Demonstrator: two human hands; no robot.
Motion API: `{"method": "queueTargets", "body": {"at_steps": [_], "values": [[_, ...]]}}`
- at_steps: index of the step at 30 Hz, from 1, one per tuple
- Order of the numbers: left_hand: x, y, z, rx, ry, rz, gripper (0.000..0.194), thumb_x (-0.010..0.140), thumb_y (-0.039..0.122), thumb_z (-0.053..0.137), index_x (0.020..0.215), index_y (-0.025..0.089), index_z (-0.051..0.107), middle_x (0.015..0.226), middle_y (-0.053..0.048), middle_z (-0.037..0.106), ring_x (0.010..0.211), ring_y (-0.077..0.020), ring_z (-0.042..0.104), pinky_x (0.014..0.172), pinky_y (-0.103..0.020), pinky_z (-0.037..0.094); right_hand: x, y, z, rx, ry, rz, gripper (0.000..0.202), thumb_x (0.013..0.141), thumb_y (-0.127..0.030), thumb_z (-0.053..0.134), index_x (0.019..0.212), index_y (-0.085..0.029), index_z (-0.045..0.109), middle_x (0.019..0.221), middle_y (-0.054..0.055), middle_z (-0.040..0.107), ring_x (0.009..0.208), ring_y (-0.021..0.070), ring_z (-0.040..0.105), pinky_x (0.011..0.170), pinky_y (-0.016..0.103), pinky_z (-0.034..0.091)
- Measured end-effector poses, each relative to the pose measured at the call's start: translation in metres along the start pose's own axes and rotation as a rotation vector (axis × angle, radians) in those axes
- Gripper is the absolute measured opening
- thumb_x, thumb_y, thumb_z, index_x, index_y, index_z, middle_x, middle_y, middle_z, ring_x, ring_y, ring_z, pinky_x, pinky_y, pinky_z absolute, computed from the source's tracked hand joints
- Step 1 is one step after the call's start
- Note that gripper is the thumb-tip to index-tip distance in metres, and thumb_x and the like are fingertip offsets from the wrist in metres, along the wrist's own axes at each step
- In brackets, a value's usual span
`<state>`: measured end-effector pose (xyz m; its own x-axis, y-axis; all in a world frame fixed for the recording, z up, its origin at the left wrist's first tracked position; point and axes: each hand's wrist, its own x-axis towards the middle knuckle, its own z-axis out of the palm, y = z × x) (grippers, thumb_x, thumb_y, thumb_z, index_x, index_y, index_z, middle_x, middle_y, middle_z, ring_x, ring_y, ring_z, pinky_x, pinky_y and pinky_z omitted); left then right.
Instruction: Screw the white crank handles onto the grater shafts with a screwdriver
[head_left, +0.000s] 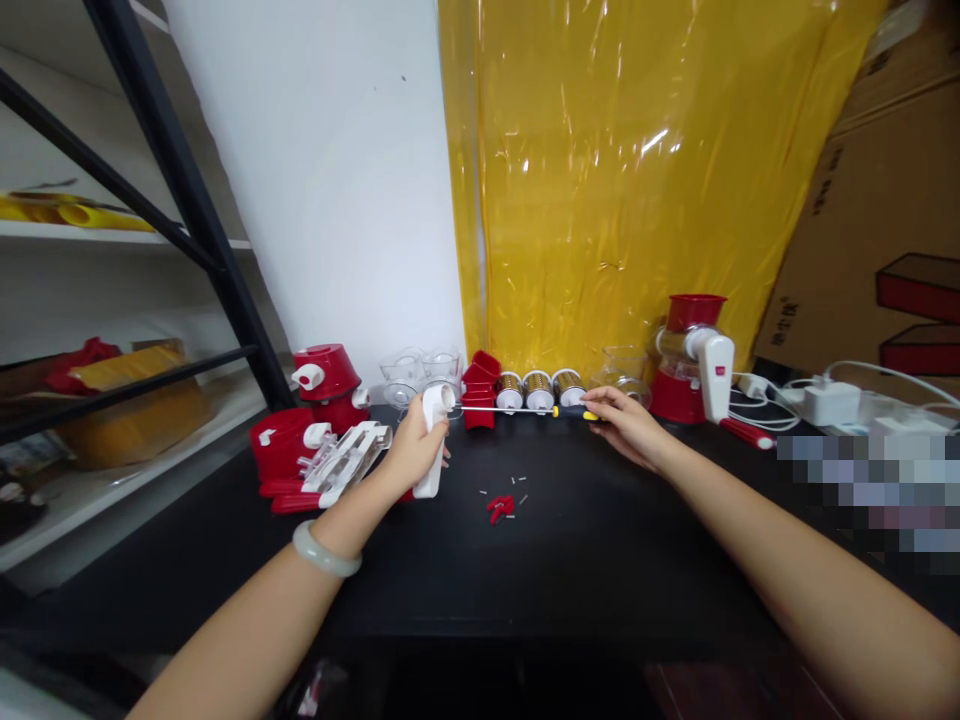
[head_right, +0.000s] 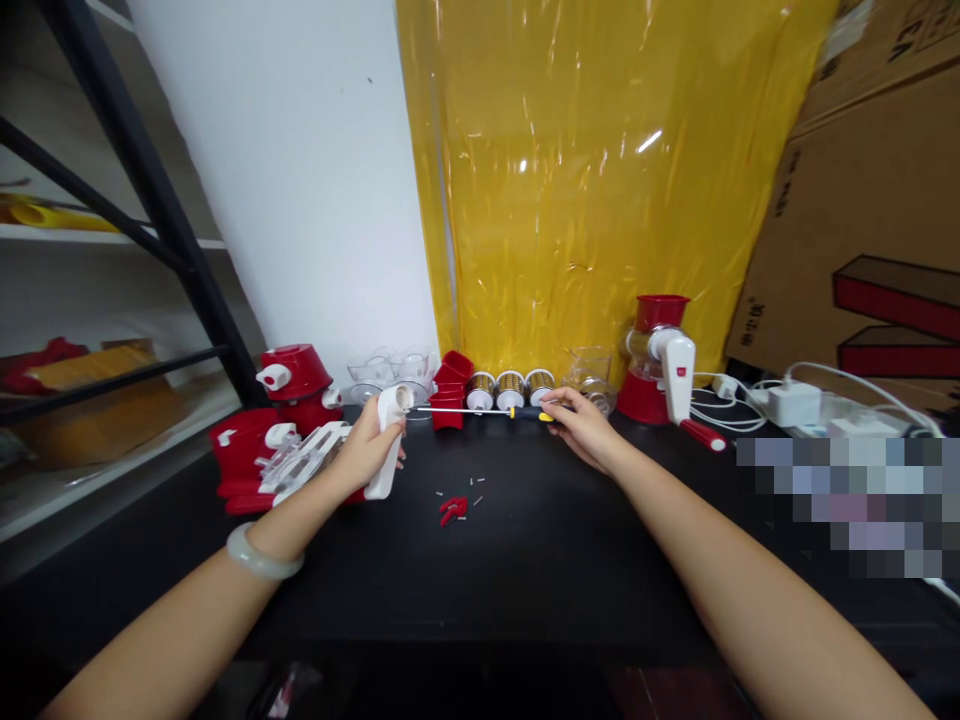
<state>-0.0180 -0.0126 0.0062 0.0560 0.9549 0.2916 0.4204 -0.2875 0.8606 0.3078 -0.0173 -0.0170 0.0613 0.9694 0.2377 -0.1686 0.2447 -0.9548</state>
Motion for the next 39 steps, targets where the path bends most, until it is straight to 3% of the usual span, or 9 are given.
{"method": "queueTargets", "body": {"at_steps": [7, 15, 21, 31, 39], "values": [[0.001, -0.001, -0.002, 0.032, 0.014, 0.007, 0.041, 0.081, 0.027, 0.055, 0.118, 0.021, 0.038, 0.069, 0.003, 0.057, 0.049, -0.0163, 0.060, 0.043, -0.027, 0.050, -0.002, -0.004, -0.001, -0.190, -0.043, -0.091, 0.037, 0.059, -0.047, 0.082, 0.082, -0.021, 0.067, 0.091, 0.003, 0.065, 0.071, 0.0121, 0.055, 0.063, 0.026, 0.045], [-0.001, 0.000, 0.000, 0.100, -0.011, 0.049, 0.035, 0.083, 0.026, 0.053, 0.115, 0.021, 0.040, 0.068, 0.003, 0.055, 0.048, -0.0175, 0.062, 0.042, -0.028, 0.051, 0.002, -0.001, -0.002, -0.156, 0.004, -0.076, 0.038, 0.061, -0.053, 0.079, 0.077, -0.020, 0.065, 0.074, 0.001, 0.059, 0.065, 0.0117, 0.050, 0.056, 0.024, 0.042], [0.000, -0.001, -0.001, 0.107, -0.003, 0.049, 0.037, 0.083, 0.026, 0.053, 0.117, 0.020, 0.040, 0.067, 0.004, 0.054, 0.049, -0.0174, 0.062, 0.043, -0.027, 0.051, 0.005, -0.002, -0.007, -0.134, 0.035, -0.096, 0.039, 0.061, -0.053, 0.079, 0.074, -0.019, 0.065, 0.074, 0.001, 0.060, 0.065, 0.0117, 0.052, 0.056, 0.024, 0.042], [-0.004, 0.001, 0.001, 0.100, -0.025, 0.044, 0.041, 0.082, 0.025, 0.055, 0.120, 0.020, 0.041, 0.065, 0.004, 0.055, 0.047, -0.0162, 0.061, 0.041, -0.025, 0.050, 0.009, 0.006, -0.015, -0.333, 0.038, -0.140, 0.039, 0.068, -0.054, 0.074, 0.083, -0.019, 0.066, 0.071, 0.000, 0.062, 0.058, 0.0110, 0.051, 0.057, 0.025, 0.041], [-0.001, -0.002, 0.001, 0.075, -0.017, 0.041, 0.039, 0.081, 0.024, 0.056, 0.118, 0.020, 0.043, 0.066, 0.004, 0.056, 0.046, -0.0161, 0.061, 0.040, -0.025, 0.049, 0.012, 0.005, -0.020, -0.354, 0.079, -0.166, 0.039, 0.068, -0.054, 0.073, 0.082, -0.019, 0.066, 0.070, 0.001, 0.062, 0.058, 0.0118, 0.053, 0.057, 0.026, 0.043]]}}
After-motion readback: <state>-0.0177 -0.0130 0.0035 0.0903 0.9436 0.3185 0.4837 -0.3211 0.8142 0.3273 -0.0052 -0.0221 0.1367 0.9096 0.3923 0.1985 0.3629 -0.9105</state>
